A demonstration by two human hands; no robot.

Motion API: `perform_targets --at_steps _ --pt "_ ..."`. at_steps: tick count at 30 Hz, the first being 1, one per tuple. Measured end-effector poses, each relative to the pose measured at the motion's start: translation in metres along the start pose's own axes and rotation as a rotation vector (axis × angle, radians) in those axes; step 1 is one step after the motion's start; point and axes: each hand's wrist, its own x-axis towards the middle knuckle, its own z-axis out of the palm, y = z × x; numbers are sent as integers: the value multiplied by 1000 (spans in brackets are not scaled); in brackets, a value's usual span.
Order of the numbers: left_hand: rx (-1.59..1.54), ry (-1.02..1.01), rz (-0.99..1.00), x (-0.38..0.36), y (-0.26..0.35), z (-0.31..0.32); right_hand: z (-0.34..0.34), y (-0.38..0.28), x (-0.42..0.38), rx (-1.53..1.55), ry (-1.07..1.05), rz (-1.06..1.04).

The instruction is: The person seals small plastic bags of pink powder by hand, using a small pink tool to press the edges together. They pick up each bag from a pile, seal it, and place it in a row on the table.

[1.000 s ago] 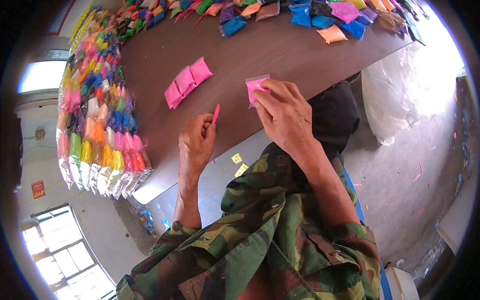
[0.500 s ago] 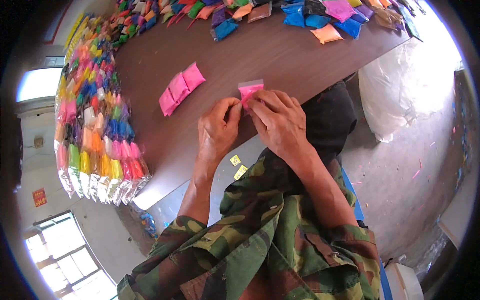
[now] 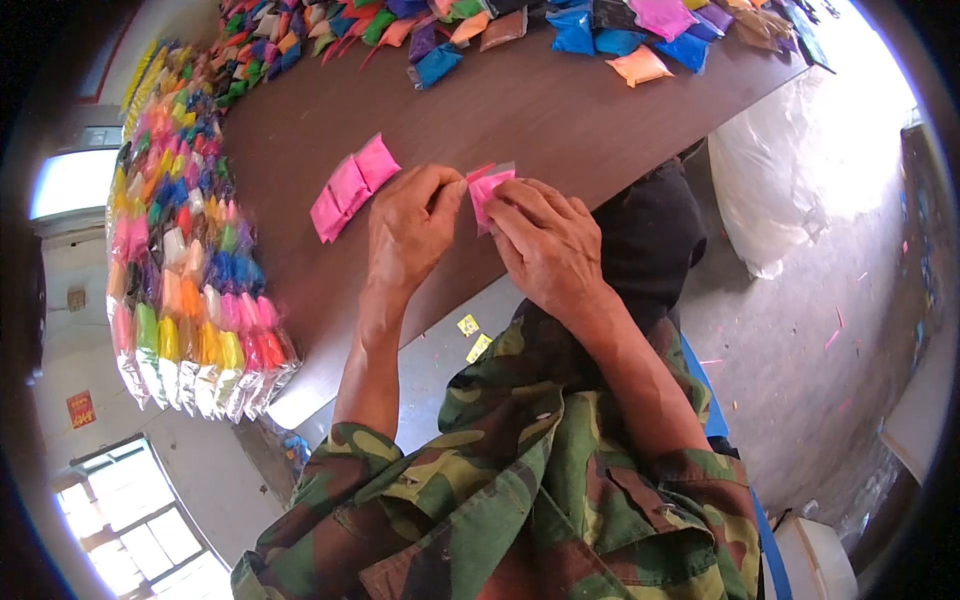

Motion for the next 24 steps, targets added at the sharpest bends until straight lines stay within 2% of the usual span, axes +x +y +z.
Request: perform_targets --at_steps 4,10,16,19,24 --pt "66 -100 30 5 8 2 2 1 0 18 23 -6" --pt "121 -105 92 32 -17 14 1 1 1 7 4 4" --pt "-7 -128 -89 27 -2 -6 -1 1 0 22 38 18" --pt "-43 -128 -16 5 3 -1 1 1 2 36 46 10" --pt "34 -57 -59 6 -8 10 2 1 2 33 46 1"
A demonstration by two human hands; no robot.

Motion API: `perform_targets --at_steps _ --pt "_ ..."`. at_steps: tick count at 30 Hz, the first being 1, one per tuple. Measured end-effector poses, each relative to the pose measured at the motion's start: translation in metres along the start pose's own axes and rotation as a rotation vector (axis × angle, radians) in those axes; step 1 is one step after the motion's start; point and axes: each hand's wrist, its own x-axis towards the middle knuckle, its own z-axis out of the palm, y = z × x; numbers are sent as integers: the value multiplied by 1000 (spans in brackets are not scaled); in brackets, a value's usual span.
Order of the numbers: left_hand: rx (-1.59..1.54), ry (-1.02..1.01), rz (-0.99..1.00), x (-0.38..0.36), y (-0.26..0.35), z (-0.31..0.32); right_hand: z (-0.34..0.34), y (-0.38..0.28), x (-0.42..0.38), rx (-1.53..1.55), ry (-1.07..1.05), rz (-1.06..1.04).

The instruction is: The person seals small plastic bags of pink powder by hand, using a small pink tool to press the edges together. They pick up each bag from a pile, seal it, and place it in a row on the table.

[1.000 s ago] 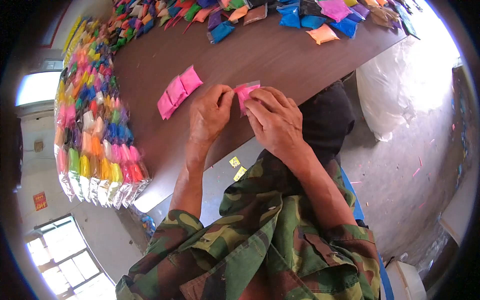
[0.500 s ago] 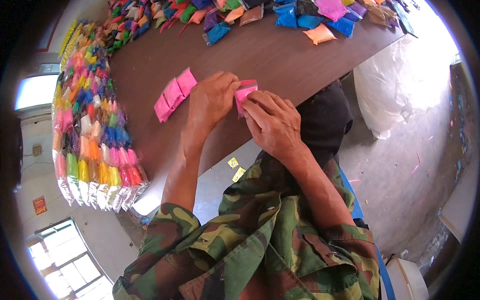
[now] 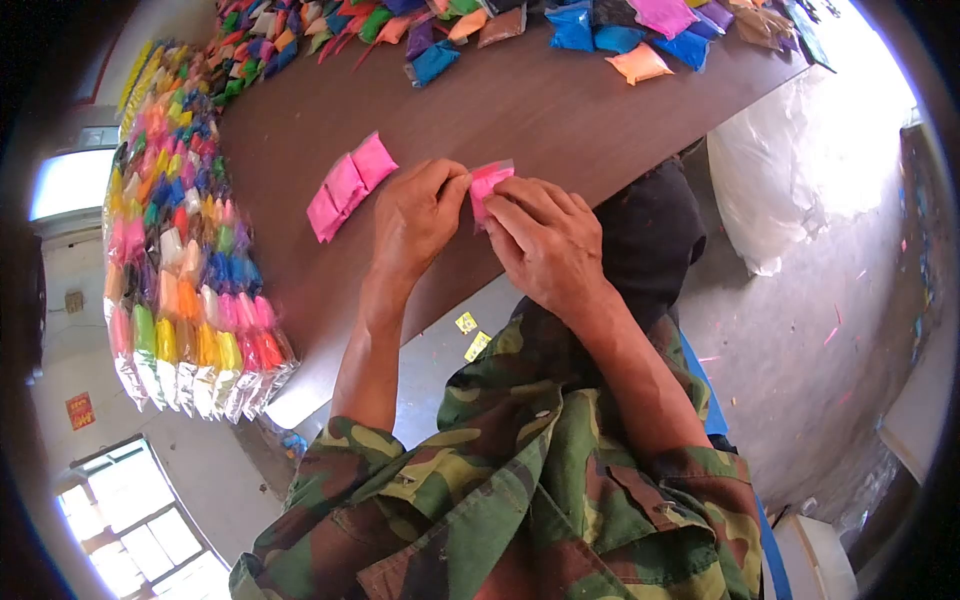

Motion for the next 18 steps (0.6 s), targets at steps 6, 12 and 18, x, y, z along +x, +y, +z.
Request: perform_targets --at_steps 6,12,18 --pt "-25 28 5 6 -4 -7 -1 0 -1 0 9 11" --pt "-76 26 -95 -18 0 -8 0 -1 -2 22 9 23" --pt "108 71 -18 -2 -15 -3 -1 -2 1 13 -4 15"
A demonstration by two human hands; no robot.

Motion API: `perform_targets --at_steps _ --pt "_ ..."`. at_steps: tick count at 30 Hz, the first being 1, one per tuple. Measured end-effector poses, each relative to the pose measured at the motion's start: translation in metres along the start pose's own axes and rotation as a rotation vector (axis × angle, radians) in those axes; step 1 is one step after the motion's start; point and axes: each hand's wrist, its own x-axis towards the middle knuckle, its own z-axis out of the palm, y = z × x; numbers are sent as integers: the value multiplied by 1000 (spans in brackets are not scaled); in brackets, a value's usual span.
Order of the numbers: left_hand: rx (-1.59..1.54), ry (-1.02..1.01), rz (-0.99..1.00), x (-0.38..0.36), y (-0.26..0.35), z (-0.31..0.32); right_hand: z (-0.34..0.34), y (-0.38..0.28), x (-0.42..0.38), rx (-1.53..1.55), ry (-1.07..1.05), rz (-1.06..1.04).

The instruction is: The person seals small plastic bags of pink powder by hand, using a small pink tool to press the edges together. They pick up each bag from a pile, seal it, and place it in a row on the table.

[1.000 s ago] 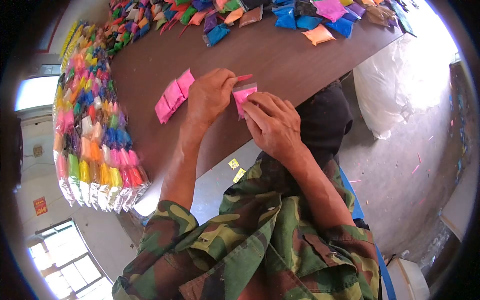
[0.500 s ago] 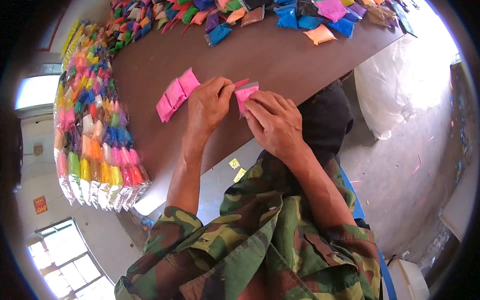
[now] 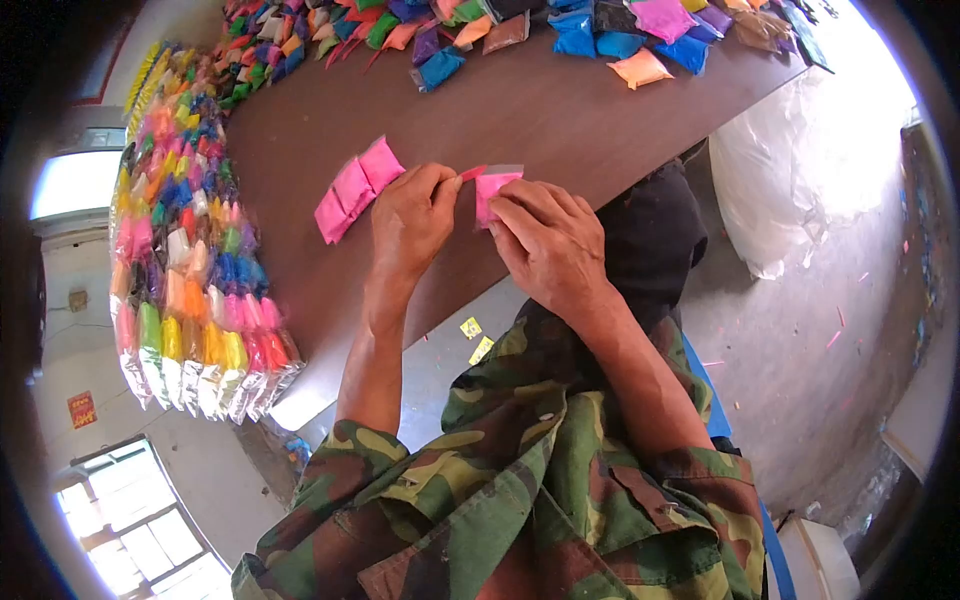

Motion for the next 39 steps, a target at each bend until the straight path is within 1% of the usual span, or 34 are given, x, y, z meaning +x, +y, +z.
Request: perform_targets --at_steps 1,4,7,10,13,16,19,23,25,28,31,34,37,39 --pt "30 20 31 2 -2 2 1 0 -1 1 6 4" --pt "-47 5 -44 8 -2 -2 -1 0 -3 0 16 7" --pt "-153 -45 -80 -4 24 -17 -2 0 -5 8 15 13" --pt "-190 -51 -28 -22 34 -11 0 2 -6 12 8 6" --pt "-215 -42 -100 -25 25 1 0 2 -6 0 -1 -7" --pt "-141 -42 -105 -14 20 0 -1 2 -4 -4 -3 -20" --pt "-57 28 -60 -13 13 1 -4 -1 -2 17 -4 -25" --pt "-278 22 -198 -28 33 -13 -10 -7 1 66 45 6" --pt "-363 27 -255 -39 44 -13 -7 -1 2 40 54 -11" --pt "-299 17 -223 -53 48 -3 0 7 0 30 27 -30" --pt "-281 56 -233 -49 35 3 1 7 -2 4 6 -43" --pt "-189 54 -305 -43 16 -2 4 5 -3 -11 13 -37" --pt "-286 112 -271 -48 30 -11 2 1 -1 -23 21 -9" --pt "-324 128 -238 -53 43 -5 2 -1 0 -20 6 0"
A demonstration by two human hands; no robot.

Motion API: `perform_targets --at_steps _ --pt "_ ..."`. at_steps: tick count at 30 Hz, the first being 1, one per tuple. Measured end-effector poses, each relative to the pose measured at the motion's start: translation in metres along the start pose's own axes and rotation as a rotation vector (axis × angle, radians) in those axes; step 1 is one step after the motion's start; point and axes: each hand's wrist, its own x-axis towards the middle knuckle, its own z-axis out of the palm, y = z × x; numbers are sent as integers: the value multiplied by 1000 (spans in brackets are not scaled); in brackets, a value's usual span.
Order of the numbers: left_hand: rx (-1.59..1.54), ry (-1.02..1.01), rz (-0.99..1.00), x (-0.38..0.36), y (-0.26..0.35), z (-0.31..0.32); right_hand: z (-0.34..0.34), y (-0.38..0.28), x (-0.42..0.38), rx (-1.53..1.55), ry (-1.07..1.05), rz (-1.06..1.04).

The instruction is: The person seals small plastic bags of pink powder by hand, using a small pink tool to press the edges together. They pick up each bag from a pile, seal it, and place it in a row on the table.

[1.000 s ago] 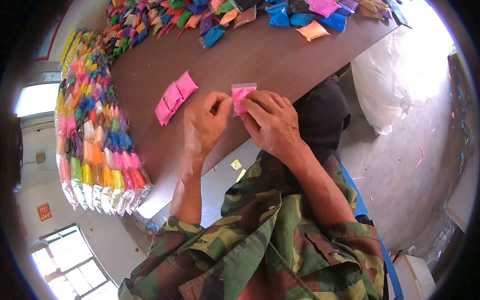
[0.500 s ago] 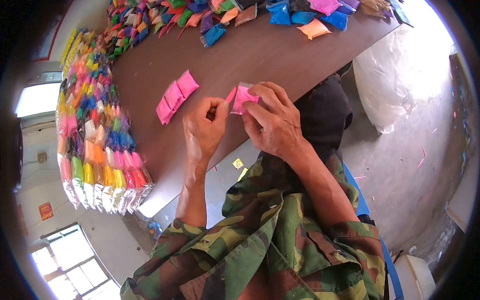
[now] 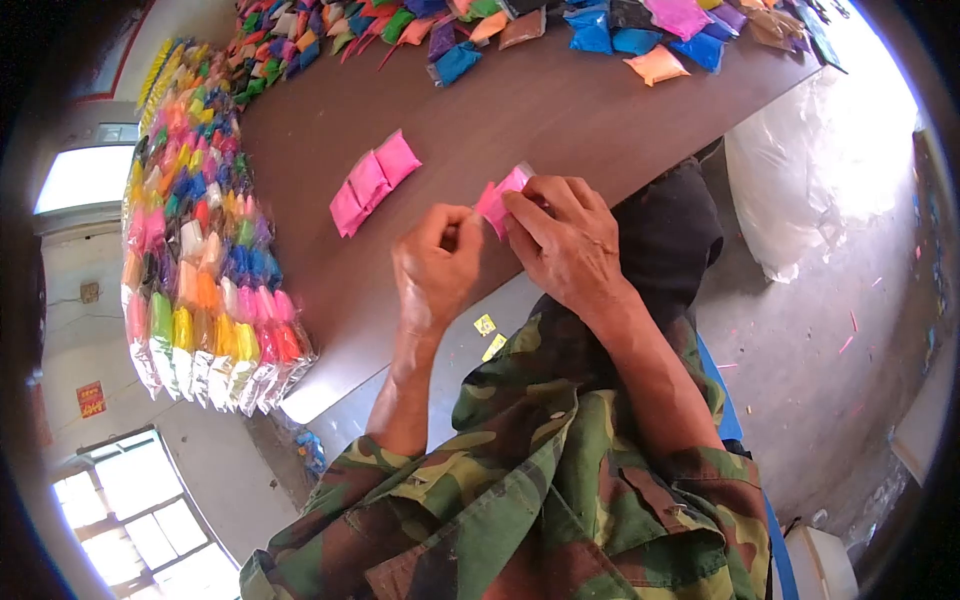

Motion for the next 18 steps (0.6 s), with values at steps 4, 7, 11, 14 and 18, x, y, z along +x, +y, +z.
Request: perform_targets --at_steps 4,7,11,14,18 --pt "-6 -15 -3 -3 -8 9 0 -1 1 9 -4 12" --pt "80 -12 -5 2 -20 3 1 -1 1 5 14 11" --pt "130 -2 -113 11 -23 -12 3 1 -1 -8 31 3" --pt "-66 21 -114 1 1 -9 5 2 -2 -2 37 16" --pt "-52 -23 -73 -12 -6 4 8 2 -3 -21 48 16"
